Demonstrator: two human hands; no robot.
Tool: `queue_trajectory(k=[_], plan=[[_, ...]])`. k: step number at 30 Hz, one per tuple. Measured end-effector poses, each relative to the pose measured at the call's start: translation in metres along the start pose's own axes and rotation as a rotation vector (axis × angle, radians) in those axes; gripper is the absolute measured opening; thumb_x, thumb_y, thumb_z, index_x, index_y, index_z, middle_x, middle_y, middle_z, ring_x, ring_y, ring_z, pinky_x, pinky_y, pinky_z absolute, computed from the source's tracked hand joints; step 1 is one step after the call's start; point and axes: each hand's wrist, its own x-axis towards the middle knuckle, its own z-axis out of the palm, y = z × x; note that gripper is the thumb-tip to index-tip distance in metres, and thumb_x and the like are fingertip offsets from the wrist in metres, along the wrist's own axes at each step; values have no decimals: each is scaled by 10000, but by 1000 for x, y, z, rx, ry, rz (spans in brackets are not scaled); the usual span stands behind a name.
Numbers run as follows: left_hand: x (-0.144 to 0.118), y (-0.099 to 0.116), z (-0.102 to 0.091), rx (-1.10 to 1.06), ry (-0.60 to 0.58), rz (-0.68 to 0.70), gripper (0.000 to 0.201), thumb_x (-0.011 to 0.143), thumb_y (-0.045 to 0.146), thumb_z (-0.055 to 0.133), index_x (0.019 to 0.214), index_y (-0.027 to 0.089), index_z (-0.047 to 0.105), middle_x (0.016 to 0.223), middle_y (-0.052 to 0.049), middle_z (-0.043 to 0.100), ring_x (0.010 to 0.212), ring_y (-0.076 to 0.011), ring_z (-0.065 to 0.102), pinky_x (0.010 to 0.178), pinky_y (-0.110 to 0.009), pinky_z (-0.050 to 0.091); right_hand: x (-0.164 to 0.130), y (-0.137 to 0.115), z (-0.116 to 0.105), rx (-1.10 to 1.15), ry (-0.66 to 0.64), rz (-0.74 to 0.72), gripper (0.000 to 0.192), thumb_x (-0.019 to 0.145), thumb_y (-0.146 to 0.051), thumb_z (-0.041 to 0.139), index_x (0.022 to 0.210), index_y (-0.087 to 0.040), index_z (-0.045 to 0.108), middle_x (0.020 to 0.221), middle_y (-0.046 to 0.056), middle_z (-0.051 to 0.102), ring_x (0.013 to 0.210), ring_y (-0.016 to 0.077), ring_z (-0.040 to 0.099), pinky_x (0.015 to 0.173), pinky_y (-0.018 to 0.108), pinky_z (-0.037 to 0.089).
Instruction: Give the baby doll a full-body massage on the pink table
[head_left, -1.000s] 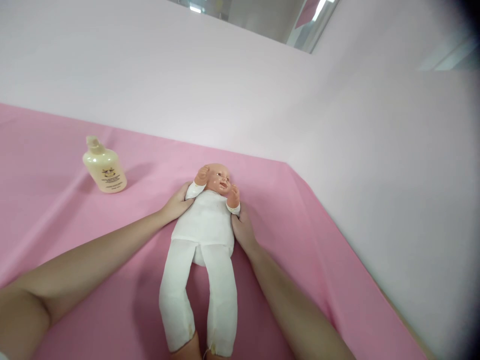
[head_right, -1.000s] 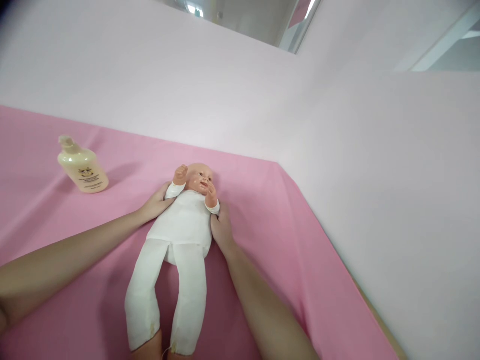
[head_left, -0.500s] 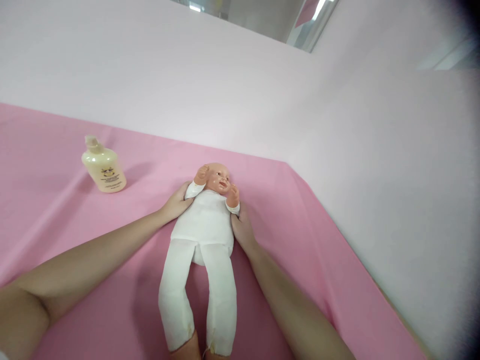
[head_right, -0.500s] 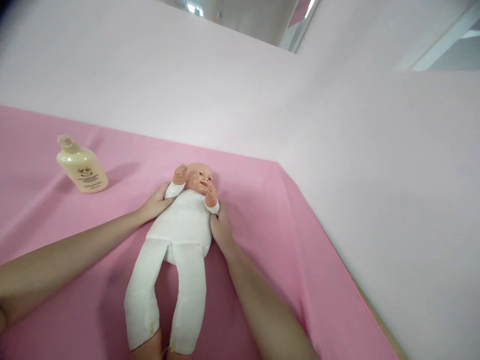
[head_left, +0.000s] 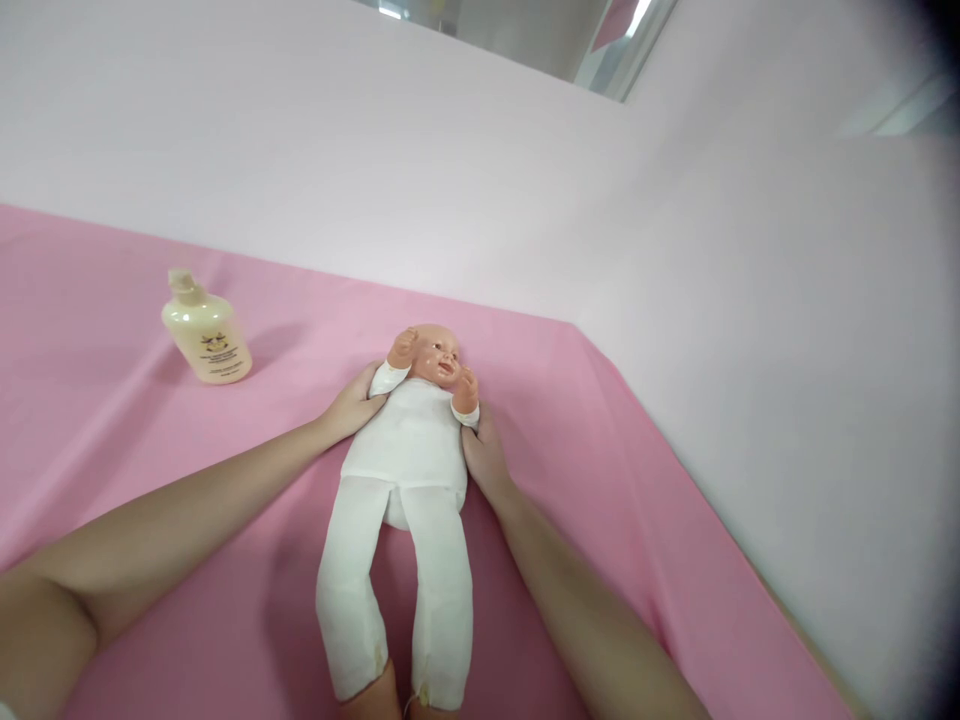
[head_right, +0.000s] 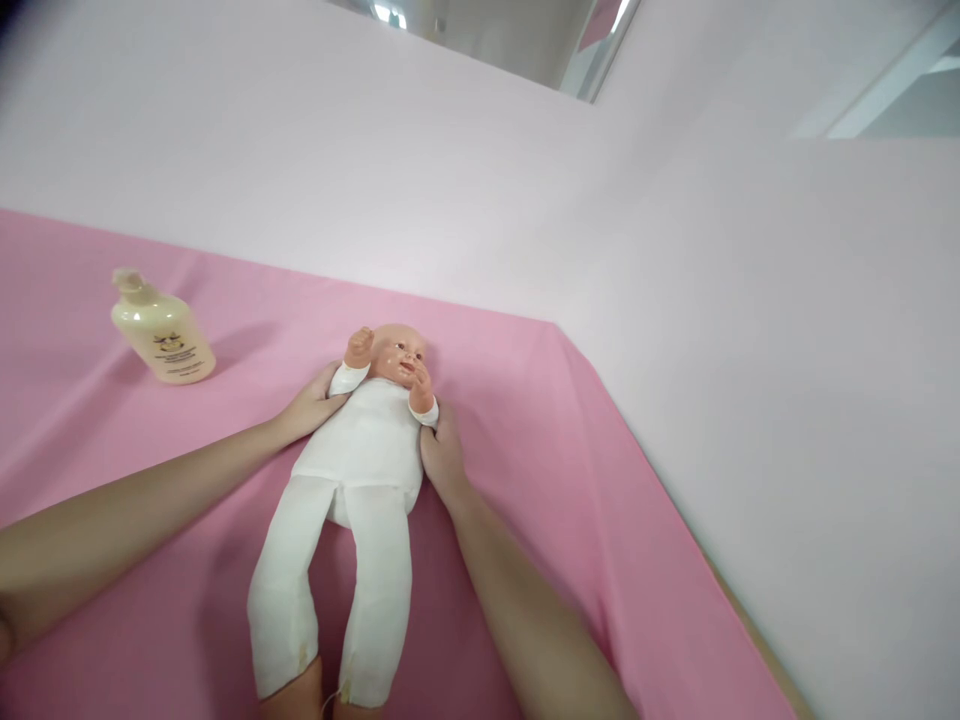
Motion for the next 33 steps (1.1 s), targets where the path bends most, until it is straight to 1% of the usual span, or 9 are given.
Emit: queue_trajectory(k=[7,12,18,25,33], plan=[[-1,2,-1,-14,-5,-1,572,830,338,593,1366,169,485,1358,-115,643,1249,-299,601,1078,-460,465,0,2,1,8,0,-30,431,817,-206,492,1234,-247,591,1254,74,656,1180,251,598,1074,472,454],[-1,2,-1,12,1,2,546,834,324,586,1354,183,495,1349,-108,650,1235,-299,610,1066,-463,475,0,1,2,7,6,-14,441,815,-206,499,1246,-250,584,1264,73,654,1174,251,598,1067,469,457],[-1,3,0,2,-9,5,576,838,336,571,1371,142,474,1374,-138,626,1258,-303,596,1079,-457,468,0,-3,1,10,4,-6,411,819,-205,490,1217,-225,591,1240,95,655,1175,264,604,1063,491,464],[-1,4,-1,22,-10,14,543,842,329,573,1357,182,486,1365,-109,639,1248,-299,599,1076,-468,469,0,-1,2,15,6,-7,414,837,-214,496,1240,-244,585,1274,80,654,1191,251,601,1072,484,465],[-1,5,-1,-11,-10,8,541,827,322,580,1341,178,496,1348,-111,645,1238,-298,606,1069,-460,477,0,-2,0,15,-8,5,441,812,-200,498,1244,-238,584,1286,85,644,1203,256,593,1086,482,455]])
